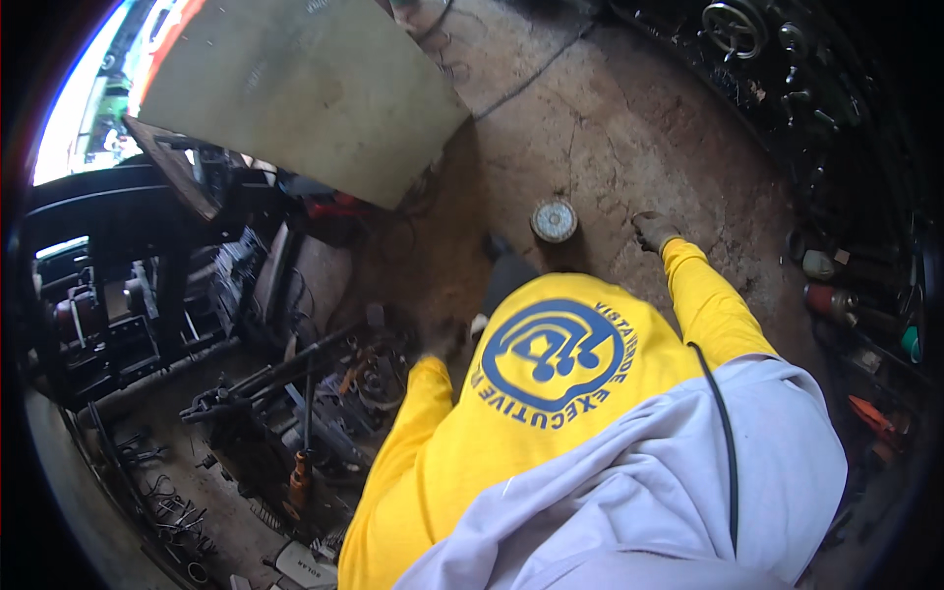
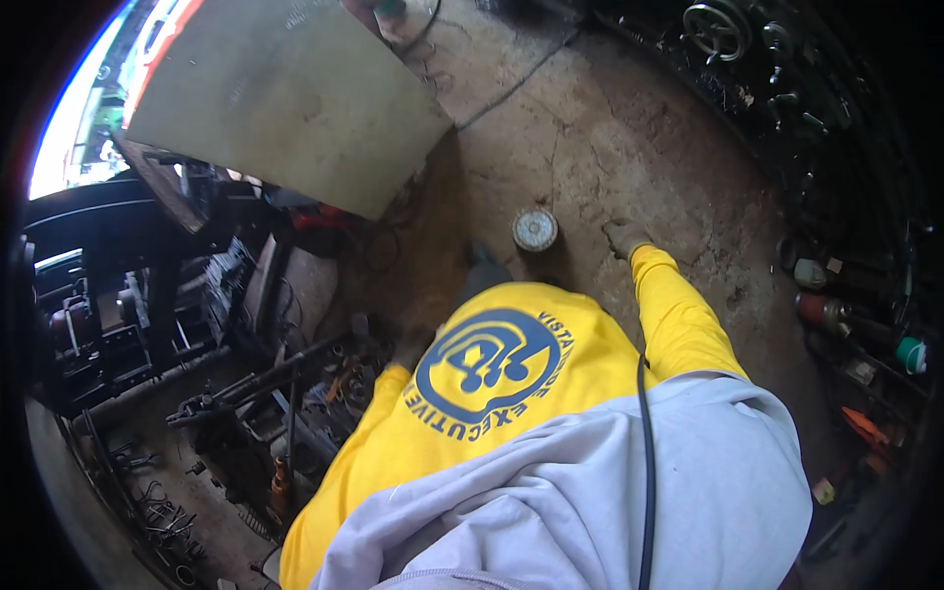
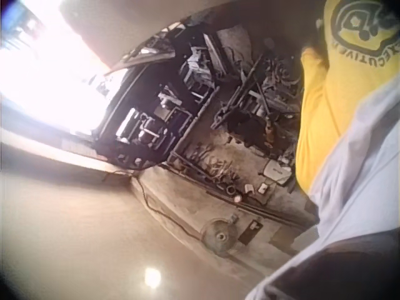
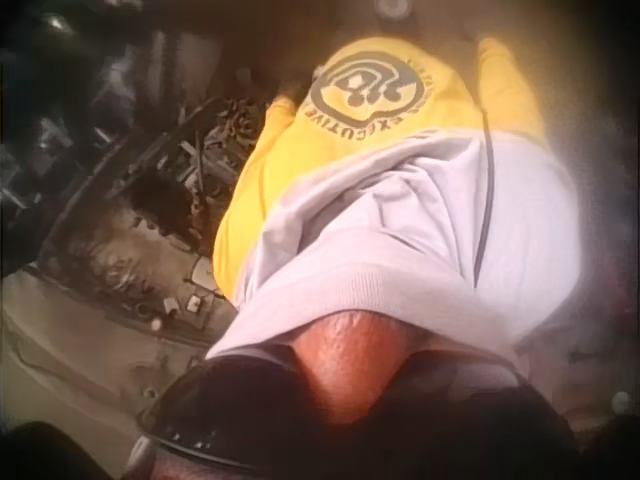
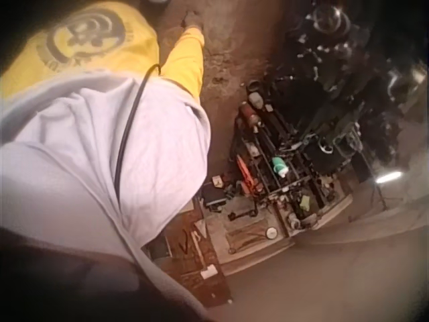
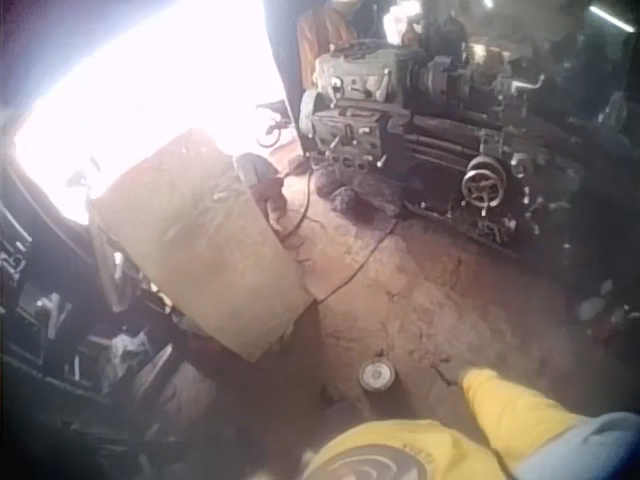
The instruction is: The person uses a welding tool to join metal pieces on a wire frame and then grinds the edges of a metal component using an angle grinder.
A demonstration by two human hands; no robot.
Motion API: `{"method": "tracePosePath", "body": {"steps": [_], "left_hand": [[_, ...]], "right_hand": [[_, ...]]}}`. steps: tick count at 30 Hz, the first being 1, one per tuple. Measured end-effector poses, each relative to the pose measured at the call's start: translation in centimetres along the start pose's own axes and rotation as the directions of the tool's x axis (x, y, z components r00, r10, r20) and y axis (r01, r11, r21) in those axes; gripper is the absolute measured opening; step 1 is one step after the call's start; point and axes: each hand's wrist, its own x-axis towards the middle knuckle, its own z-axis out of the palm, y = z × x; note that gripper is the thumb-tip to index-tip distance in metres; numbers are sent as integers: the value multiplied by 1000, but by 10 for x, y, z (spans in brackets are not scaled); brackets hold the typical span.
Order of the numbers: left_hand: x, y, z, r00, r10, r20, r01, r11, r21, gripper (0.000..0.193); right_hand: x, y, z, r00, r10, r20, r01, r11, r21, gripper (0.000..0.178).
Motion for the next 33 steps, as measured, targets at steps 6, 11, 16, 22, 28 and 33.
{"method": "tracePosePath", "body": {"steps": [6,11,16,22,28,33], "left_hand": [[85,25,-31,977,-77,198,82,997,-15,59],[145,15,-74,876,-128,466,87,990,108,59],[245,71,-221,950,-117,289,120,993,7,51],[344,199,-382,997,78,8,-78,984,160,50],[403,252,-387,998,69,4,-69,998,-4,69],[431,244,-355,990,-141,-17,142,984,104,75]], "right_hand": [[-6,30,12,988,143,51,-127,963,-239,34],[-8,8,20,950,305,-70,-309,878,-366,38],[-4,-121,3,902,419,-99,-413,907,79,43],[73,-185,2,920,328,-215,-382,871,-308,53],[130,-221,-27,871,465,-158,-467,884,26,50],[194,-229,-82,956,55,-287,-185,874,-449,44]]}}
